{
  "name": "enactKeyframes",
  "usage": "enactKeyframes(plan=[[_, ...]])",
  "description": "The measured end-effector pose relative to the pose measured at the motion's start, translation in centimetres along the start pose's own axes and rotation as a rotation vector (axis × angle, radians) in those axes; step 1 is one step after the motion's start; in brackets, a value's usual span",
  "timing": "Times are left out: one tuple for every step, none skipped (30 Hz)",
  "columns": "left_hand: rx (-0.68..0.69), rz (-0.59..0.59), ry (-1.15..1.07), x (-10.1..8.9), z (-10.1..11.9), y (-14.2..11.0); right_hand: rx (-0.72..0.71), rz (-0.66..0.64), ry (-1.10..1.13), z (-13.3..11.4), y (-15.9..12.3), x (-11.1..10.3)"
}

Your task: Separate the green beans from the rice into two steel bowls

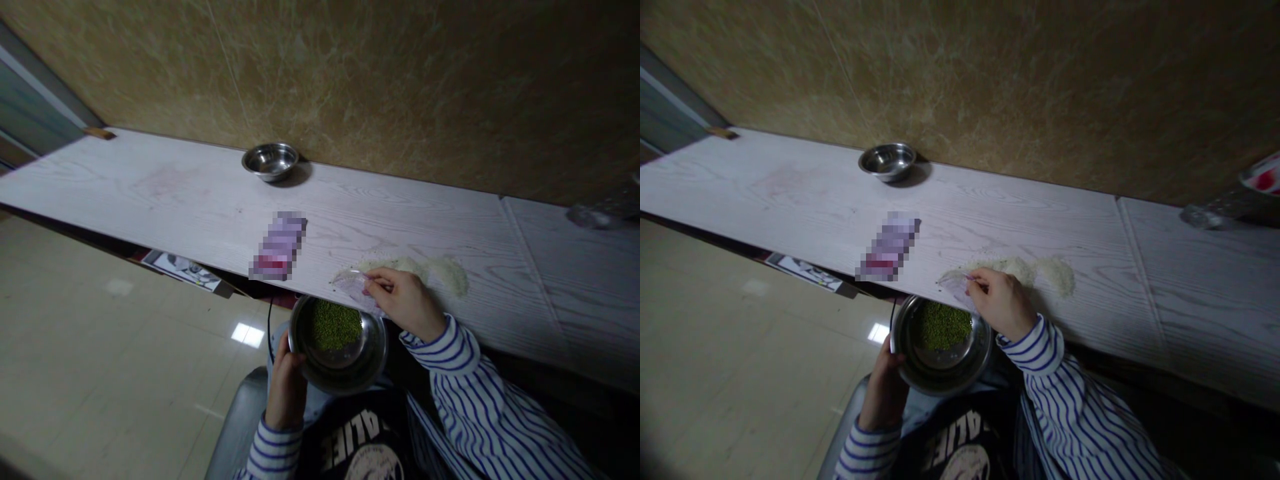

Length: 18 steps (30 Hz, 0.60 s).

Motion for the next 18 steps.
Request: enactKeyframes(plan=[[-0.004,-0.002,-0.006,0.0,-0.1,0.0,-0.002,-0.003,0.014,-0.1,-0.1,-0.1],[-0.009,-0.002,-0.011,0.0,-0.1,0.0,-0.003,0.000,0.028,-0.1,-0.2,-0.2],[-0.012,-0.003,-0.015,0.0,-0.1,0.0,-0.002,0.003,0.042,0.0,-0.3,-0.3],[-0.011,-0.001,-0.017,0.0,-0.2,0.0,0.000,0.007,0.055,0.0,-0.4,-0.4],[-0.009,0.002,-0.019,0.0,-0.1,0.0,0.002,0.007,0.065,0.1,-0.5,-0.5],[-0.009,0.005,-0.021,0.1,-0.1,0.0,0.007,0.005,0.071,0.1,-0.5,-0.4],[-0.010,0.006,-0.022,0.1,-0.1,0.0,0.010,0.001,0.074,0.2,-0.6,-0.3],[-0.013,0.006,-0.023,0.1,-0.1,0.0,0.012,-0.003,0.074,0.2,-0.6,-0.1],[-0.017,0.004,-0.023,0.2,-0.1,0.0,0.010,-0.008,0.073,0.1,-0.6,0.1],[-0.022,0.001,-0.023,0.3,-0.1,-0.1,0.005,-0.012,0.069,0.0,-0.6,0.4],[-0.028,-0.002,-0.022,0.3,-0.1,-0.1,-0.001,-0.014,0.061,-0.1,-0.5,0.6],[-0.028,-0.002,-0.021,0.3,-0.1,-0.1,-0.007,-0.011,0.050,-0.2,-0.4,0.7],[-0.024,0.001,-0.020,0.2,-0.1,-0.1,-0.011,-0.010,0.035,-0.2,-0.4,0.7],[-0.018,0.003,-0.019,0.2,0.0,0.0,-0.012,-0.007,0.019,-0.2,-0.3,0.7],[-0.011,0.004,-0.018,0.1,0.0,0.0,-0.012,-0.007,0.005,-0.2,-0.2,0.6],[-0.001,0.004,-0.015,0.1,0.0,0.0,-0.009,-0.007,-0.004,-0.1,-0.2,0.4],[0.007,0.004,-0.011,0.0,0.0,0.0,-0.004,-0.004,-0.007,0.1,-0.2,0.1],[0.012,0.003,-0.006,0.0,0.0,0.0,0.002,-0.001,-0.006,0.2,-0.2,-0.2]])
Point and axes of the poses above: each hand's wrist, its own y-axis towards the middle knuckle, its own x-axis out of the palm, z = x × y, the point moved 7 cm from there along y, towards the middle knuckle, and after that the axes turned 4 degrees about y, right-handed, at the moved point
